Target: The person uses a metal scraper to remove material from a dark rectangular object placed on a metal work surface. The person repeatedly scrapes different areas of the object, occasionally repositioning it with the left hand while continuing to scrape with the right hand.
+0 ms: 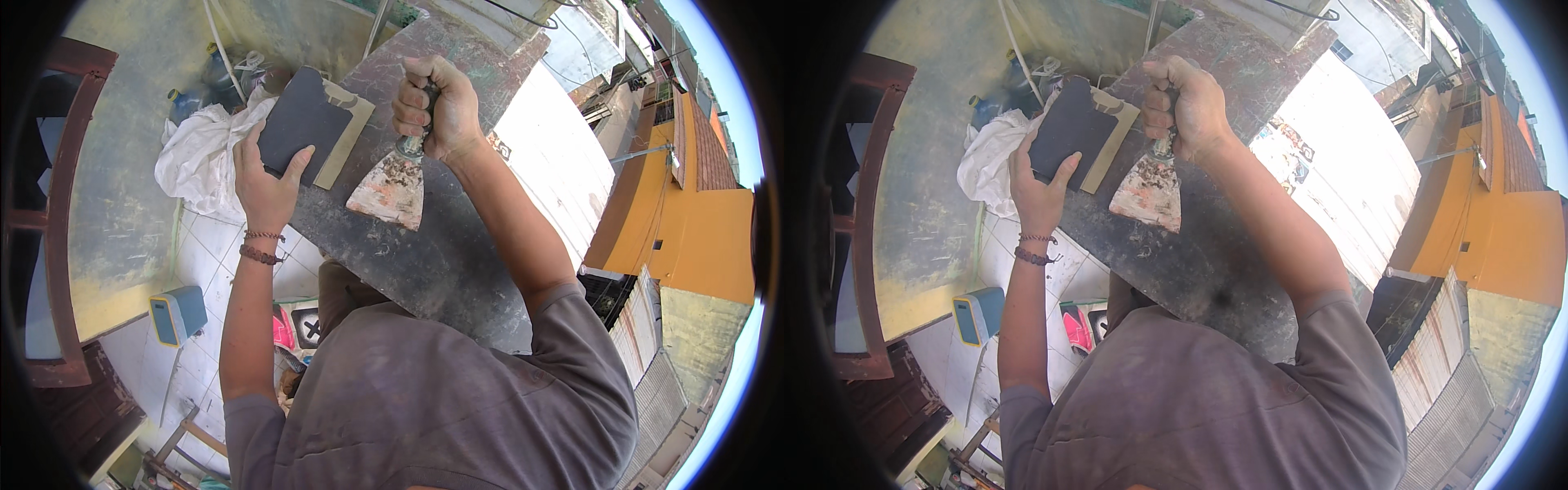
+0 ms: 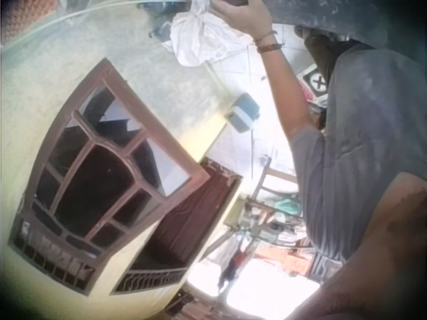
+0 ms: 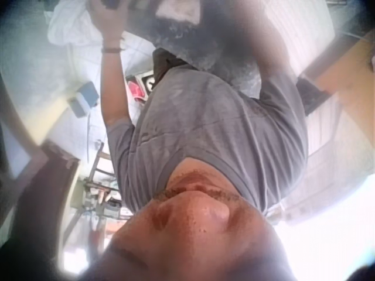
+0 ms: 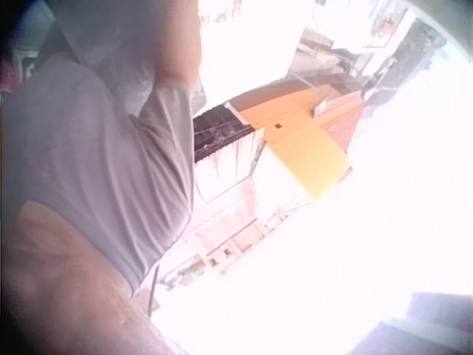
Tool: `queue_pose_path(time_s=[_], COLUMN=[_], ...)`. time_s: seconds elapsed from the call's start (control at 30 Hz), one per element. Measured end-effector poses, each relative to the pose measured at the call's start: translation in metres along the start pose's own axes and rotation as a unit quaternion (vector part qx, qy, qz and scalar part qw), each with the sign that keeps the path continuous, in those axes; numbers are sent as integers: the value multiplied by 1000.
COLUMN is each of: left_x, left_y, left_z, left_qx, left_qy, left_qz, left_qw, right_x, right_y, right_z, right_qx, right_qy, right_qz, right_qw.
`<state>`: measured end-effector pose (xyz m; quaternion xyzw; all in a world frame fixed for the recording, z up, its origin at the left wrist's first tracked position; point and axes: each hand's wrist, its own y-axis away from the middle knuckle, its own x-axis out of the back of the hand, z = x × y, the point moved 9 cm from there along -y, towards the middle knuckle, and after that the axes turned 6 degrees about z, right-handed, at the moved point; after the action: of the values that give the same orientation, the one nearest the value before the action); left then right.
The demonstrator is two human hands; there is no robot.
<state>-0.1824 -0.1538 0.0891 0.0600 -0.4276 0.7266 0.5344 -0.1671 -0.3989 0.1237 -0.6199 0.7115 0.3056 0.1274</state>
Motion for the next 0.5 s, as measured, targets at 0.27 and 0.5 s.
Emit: queue_pose_path(time_s=[0.27, 0.5], left_x=[3, 5], left_y=[2, 1], left_z=[-3, -3], left_qx=[6, 9], left_qy=[-9, -7], left_qz=[18, 10], left_qw=[1000, 1000], right_x=[19, 55], right_y=[-9, 36], right_z=[-52, -92], right_qx=[101, 165], right_qy=[35, 2], right_qz=[14, 19], right_qw=[994, 986])
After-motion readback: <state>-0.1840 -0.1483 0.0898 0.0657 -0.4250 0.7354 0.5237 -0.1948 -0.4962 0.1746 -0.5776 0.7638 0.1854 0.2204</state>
